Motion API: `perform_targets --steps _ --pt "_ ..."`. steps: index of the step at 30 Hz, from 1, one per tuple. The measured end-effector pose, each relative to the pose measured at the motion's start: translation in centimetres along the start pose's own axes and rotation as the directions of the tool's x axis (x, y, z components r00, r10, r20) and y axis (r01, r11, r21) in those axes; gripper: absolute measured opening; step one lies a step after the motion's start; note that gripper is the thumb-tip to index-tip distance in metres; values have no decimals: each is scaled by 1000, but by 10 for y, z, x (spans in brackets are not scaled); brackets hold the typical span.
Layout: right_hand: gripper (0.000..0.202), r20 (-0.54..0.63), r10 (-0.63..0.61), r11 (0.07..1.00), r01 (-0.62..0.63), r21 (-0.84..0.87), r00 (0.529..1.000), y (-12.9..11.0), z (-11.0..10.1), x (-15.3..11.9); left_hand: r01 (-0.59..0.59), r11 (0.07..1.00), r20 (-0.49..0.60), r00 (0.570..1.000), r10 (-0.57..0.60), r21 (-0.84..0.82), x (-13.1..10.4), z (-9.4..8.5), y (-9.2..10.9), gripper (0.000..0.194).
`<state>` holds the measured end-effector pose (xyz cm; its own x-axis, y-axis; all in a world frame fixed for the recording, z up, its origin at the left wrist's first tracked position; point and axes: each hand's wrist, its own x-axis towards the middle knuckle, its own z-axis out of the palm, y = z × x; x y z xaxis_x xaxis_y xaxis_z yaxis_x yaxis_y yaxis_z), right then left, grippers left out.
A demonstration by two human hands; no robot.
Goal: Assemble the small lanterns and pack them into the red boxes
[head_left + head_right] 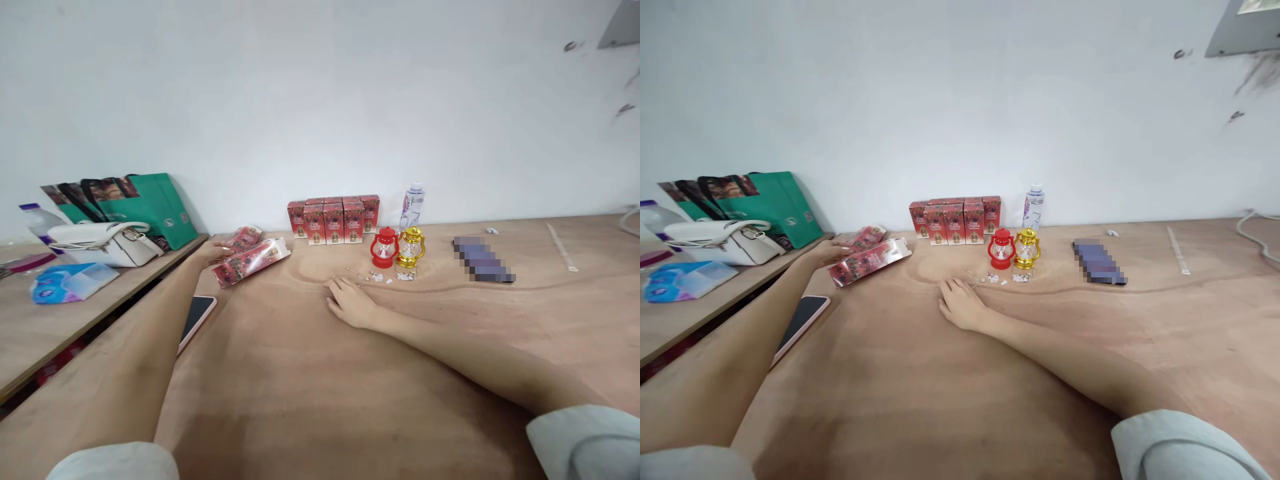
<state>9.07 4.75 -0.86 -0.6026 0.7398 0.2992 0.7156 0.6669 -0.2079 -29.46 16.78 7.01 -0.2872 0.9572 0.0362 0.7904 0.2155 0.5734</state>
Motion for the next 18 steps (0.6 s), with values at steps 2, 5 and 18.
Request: perform_targets --steps 2,5,18 --pt "25 -4 3 1000 -3 11 1000 1 0 0 24 1000 51 998 -23 -20 -4 2 6 24" --pt "25 -14 -5 1000 5 25 1000 2 2 -1 26 999 121 992 -23 -19 -10 1 16 32" --pt "73 -159 727 640 -575 509 668 42 -22 96 -330 883 -28 933 359 333 -40 48 80 36"
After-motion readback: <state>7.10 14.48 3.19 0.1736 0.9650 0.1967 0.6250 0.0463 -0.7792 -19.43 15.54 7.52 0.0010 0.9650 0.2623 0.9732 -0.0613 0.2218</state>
